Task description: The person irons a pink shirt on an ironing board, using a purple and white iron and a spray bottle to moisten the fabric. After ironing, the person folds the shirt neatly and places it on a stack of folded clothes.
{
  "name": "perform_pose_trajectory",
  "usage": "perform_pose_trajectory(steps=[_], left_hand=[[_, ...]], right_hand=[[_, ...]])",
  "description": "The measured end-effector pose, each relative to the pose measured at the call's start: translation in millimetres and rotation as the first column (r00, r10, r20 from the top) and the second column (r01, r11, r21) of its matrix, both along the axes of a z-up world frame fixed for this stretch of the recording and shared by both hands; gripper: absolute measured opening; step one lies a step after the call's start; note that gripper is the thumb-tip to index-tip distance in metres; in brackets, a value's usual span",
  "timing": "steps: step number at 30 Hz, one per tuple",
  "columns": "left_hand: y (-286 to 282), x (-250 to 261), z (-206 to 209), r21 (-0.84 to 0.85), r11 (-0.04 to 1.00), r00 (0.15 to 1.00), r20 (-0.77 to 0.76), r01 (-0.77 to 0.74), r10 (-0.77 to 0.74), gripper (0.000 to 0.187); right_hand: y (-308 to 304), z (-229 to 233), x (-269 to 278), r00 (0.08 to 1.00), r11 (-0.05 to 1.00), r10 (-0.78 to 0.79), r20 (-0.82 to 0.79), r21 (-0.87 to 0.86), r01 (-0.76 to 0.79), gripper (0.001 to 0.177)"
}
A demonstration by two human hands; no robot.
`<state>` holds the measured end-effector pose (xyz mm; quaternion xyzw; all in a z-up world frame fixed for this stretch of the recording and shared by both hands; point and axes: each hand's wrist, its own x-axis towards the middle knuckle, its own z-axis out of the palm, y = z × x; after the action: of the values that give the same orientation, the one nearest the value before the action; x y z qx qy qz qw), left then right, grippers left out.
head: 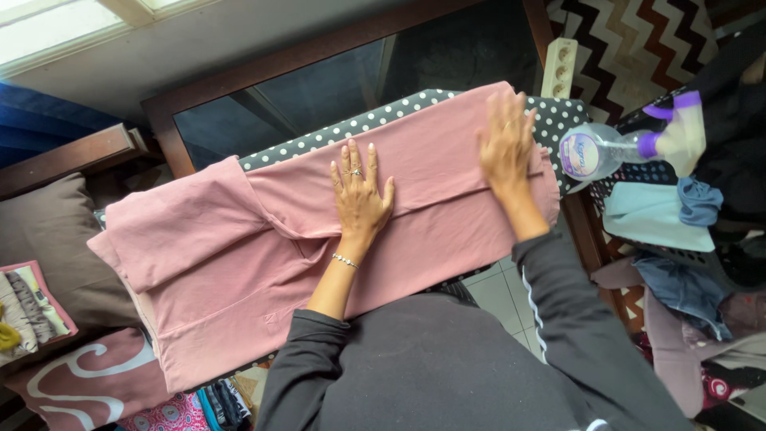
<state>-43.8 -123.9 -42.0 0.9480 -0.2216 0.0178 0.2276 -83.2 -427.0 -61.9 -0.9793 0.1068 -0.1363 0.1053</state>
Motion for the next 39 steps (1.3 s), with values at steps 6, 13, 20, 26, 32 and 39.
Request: perform_pose_trajectory(steps=[6,13,20,26,32,39], left_hand=[[5,-34,1,0.049,0.980,0.981,0.003,0.195,-0.196,0.072],[7,-50,4,0.046,0.979,0.980,-0.016,0.197,-0.197,0.070],[23,-62,-3,-0.009,0.978,0.970,0.125,0.209,-0.206,0.050],[11,-57,-3,0.049,0.954,0.900,0.322,0.296,-0.295,0.032],[-31,-45,0,0.243,0.908,0.833,0.371,0.341,-0.411,0.028],[-33,-54,8,0.368,0.878,0.861,0.285,0.306,-0.420,0.044]], right_hand=[[24,17,-76,0.983,0.996,0.072,-0.167,0.055,-0.064,0.057],[2,22,-87,0.988,0.991,-0.127,-0.092,0.034,0.131,0.061],[1,26,-93,0.973,0.975,-0.221,-0.064,0.023,0.222,0.050],[-26,32,-72,0.994,0.995,-0.097,0.044,-0.016,0.097,0.053],[-47,49,-60,0.998,0.998,-0.053,-0.035,0.032,0.054,0.049],[-56,66,-59,1.000,0.990,-0.023,-0.009,0.141,0.024,0.050]])
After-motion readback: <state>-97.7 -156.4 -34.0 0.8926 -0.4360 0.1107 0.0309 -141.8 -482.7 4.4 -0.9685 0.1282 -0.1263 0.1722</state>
